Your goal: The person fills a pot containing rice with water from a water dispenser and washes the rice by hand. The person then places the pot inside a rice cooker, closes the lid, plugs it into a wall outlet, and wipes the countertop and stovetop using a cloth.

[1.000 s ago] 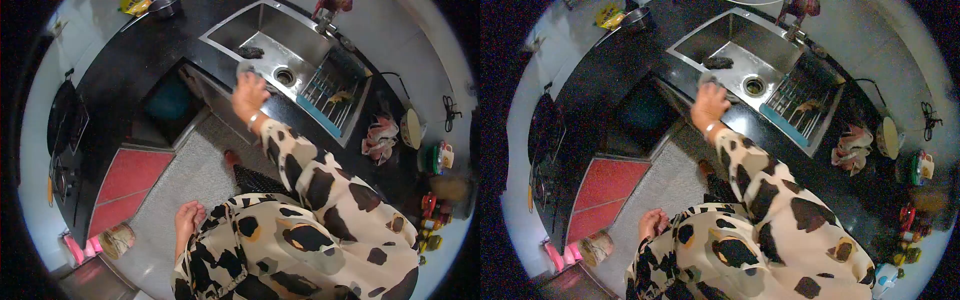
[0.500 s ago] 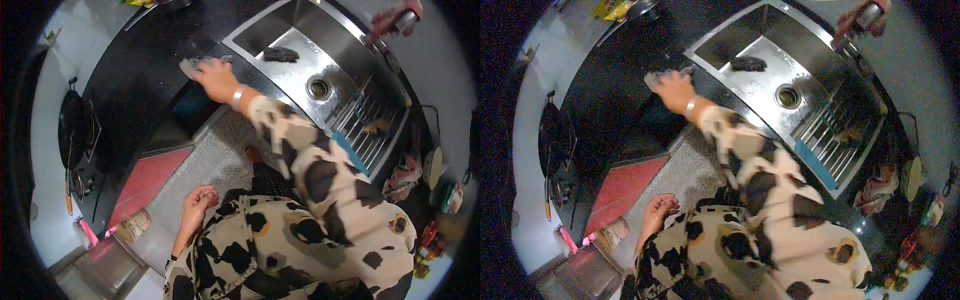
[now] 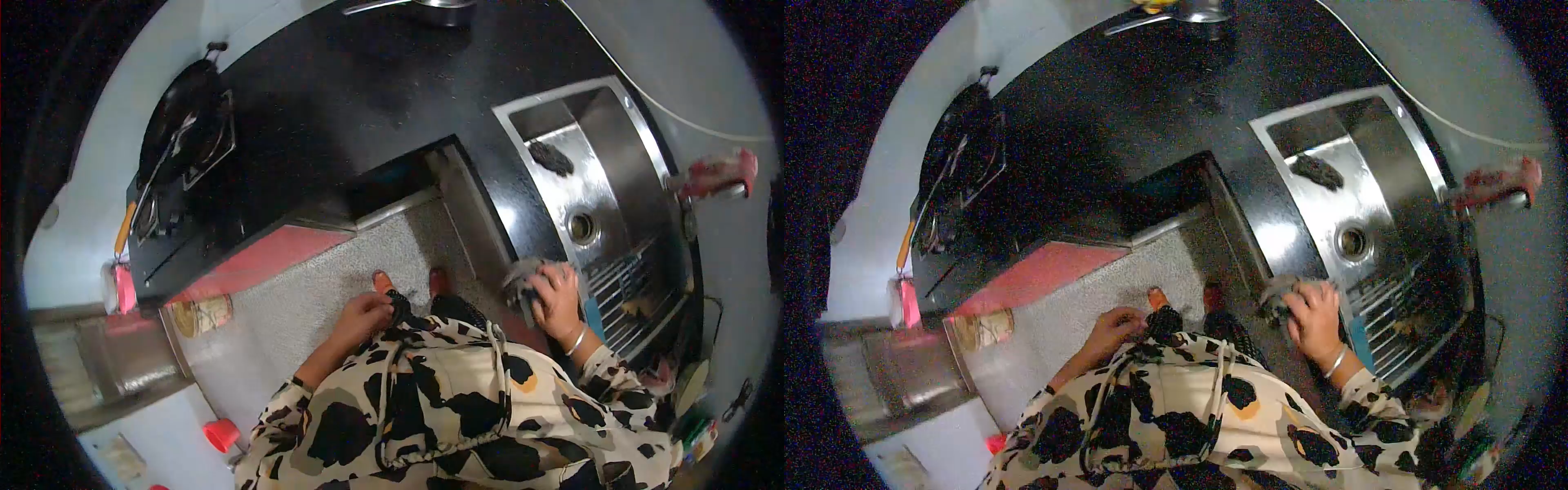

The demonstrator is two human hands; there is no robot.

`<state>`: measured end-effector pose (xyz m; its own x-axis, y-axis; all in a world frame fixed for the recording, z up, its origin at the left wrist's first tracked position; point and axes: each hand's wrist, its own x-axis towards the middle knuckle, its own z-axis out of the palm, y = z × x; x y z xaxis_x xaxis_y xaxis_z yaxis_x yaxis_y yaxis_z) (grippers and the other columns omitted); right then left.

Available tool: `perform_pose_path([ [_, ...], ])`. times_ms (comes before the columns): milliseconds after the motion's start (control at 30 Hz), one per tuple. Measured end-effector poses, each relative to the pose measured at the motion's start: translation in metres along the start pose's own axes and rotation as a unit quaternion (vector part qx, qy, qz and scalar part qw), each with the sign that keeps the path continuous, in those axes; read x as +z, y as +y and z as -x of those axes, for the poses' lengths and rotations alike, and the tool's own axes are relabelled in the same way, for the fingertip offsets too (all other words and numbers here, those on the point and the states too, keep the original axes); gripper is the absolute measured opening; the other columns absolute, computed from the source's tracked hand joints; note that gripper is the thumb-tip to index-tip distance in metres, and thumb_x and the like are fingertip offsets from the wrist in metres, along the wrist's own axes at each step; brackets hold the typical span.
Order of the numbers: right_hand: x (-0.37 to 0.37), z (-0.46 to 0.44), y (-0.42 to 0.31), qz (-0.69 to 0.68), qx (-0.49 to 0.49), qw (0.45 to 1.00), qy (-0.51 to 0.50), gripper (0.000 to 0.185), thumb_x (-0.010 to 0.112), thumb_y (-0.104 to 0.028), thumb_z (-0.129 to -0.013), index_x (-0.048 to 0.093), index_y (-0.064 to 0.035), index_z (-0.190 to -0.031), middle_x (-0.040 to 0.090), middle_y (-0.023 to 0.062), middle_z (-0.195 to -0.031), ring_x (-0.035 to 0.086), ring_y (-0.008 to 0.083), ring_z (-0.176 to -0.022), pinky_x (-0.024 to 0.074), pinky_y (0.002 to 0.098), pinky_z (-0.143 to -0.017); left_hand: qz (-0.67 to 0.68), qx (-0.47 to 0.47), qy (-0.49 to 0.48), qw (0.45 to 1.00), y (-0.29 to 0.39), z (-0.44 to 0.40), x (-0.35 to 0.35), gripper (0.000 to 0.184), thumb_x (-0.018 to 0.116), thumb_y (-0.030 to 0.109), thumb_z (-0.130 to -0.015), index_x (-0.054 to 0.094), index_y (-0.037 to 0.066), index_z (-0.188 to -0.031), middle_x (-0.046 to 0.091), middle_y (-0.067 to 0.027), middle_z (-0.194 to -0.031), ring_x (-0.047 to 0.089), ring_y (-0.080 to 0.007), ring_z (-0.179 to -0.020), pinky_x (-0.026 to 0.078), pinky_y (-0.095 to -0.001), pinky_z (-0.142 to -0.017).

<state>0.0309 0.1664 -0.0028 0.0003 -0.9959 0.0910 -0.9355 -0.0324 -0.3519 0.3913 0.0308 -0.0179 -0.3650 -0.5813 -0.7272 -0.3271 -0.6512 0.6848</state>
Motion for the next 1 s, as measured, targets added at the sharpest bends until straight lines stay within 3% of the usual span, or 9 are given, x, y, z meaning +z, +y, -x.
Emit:
perform_pose_path([
  [300,0.027,-0.238,0.042,-0.034,-0.061,0.967,0.244,0.043,0.062,0.001,-0.071,0.057,-0.0106,-0.112,0.053,0.0147,-0.119,0.046,0.0357,-0.112,0.0356,0.0418,-0.096,-0.010,0.069,-0.006,0.998,0.000,0.003,-0.036,0.020,0.062,0.013,-0.084,0.061,-0.002,-0.098,0.062,-0.0075,-0.086,0.059,-0.0123,-0.074,0.050,-0.0262,-0.068],
  [400,0.043,-0.298,0.037,-0.070,-0.066,0.966,0.242,0.046,0.065,-0.016,-0.077,0.054,-0.0126,-0.121,0.050,0.0143,-0.124,0.044,0.0369,-0.116,0.0351,0.0463,-0.096,0.026,0.085,0.028,0.996,-0.035,0.015,-0.068,0.020,0.063,0.012,-0.084,0.060,-0.001,-0.099,0.062,-0.0070,-0.087,0.059,-0.0127,-0.073,0.050,-0.0260,-0.067],
  [500,0.061,-0.328,-0.031,0.156,0.145,0.972,0.103,0.068,0.065,-0.050,-0.075,0.047,-0.0137,-0.130,0.045,0.0135,-0.133,0.039,0.0364,-0.123,0.0348,0.0498,-0.098,0.079,0.076,0.003,0.994,-0.035,0.041,-0.094,0.019,0.063,0.012,-0.084,0.059,0.000,-0.099,0.062,-0.0065,-0.085,0.059,-0.0134,-0.074,0.049,-0.0260,-0.066],
  [567,0.077,-0.345,-0.067,0.149,0.151,0.969,0.130,0.059,0.065,-0.044,-0.077,0.051,-0.0141,-0.125,0.050,0.0129,-0.127,0.045,0.0347,-0.118,0.0403,0.0471,-0.093,0.041,0.033,0.128,0.990,-0.036,0.060,-0.097,0.016,0.061,0.014,-0.086,0.063,0.003,-0.097,0.065,-0.0044,-0.087,0.059,-0.0118,-0.080,0.048,-0.0263,-0.070],
  [700,0.124,-0.354,-0.187,0.034,-0.109,0.974,0.194,0.021,0.054,-0.010,-0.075,0.065,-0.0087,-0.094,0.064,0.0116,-0.088,0.061,0.0297,-0.085,0.0477,0.0438,-0.073,-0.056,0.065,0.158,0.984,-0.047,0.064,-0.116,0.016,0.061,0.012,-0.085,0.061,-0.001,-0.096,0.064,-0.0078,-0.083,0.061,-0.0146,-0.078,0.049,-0.0272,-0.072],
  [733,0.147,-0.354,-0.215,0.019,-0.177,0.961,0.212,0.022,0.055,-0.011,-0.074,0.064,-0.0094,-0.095,0.062,0.0105,-0.085,0.061,0.0291,-0.083,0.0475,0.0442,-0.072,-0.057,0.065,0.137,0.987,-0.051,0.060,-0.123,0.016,0.061,0.012,-0.085,0.061,-0.001,-0.096,0.064,-0.0078,-0.083,0.061,-0.0146,-0.078,0.049,-0.0272,-0.072],
  [767,0.135,-0.353,-0.253,0.059,-0.207,0.976,0.040,0.022,0.056,-0.014,-0.076,0.064,-0.0111,-0.096,0.063,0.0088,-0.091,0.060,0.0291,-0.087,0.0467,0.0446,-0.073,-0.001,0.049,0.142,0.989,-0.054,0.056,-0.132,0.016,0.061,0.011,-0.086,0.061,0.000,-0.097,0.064,-0.0079,-0.084,0.061,-0.0144,-0.077,0.049,-0.0273,-0.072],
  [833,0.166,-0.339,-0.281,0.017,-0.326,0.923,0.203,0.022,0.054,-0.017,-0.078,0.062,-0.0144,-0.098,0.061,0.0086,-0.099,0.056,0.0311,-0.095,0.0457,0.0416,-0.080,0.054,0.030,0.139,0.988,-0.048,0.050,-0.140,0.017,0.060,0.011,-0.086,0.061,0.000,-0.099,0.064,-0.0079,-0.084,0.061,-0.0141,-0.077,0.049,-0.0274,-0.073],
  [1000,0.139,-0.390,-0.178,-0.005,-0.211,0.960,0.183,0.029,0.053,-0.007,-0.076,0.060,-0.0058,-0.104,0.061,0.0151,-0.103,0.056,0.0323,-0.098,0.0437,0.0423,-0.086,0.144,0.078,0.125,0.979,-0.029,0.053,-0.176,0.018,0.058,0.009,-0.086,0.059,-0.003,-0.099,0.063,-0.0084,-0.085,0.062,-0.0172,-0.076,0.051,-0.0299,-0.072],
])
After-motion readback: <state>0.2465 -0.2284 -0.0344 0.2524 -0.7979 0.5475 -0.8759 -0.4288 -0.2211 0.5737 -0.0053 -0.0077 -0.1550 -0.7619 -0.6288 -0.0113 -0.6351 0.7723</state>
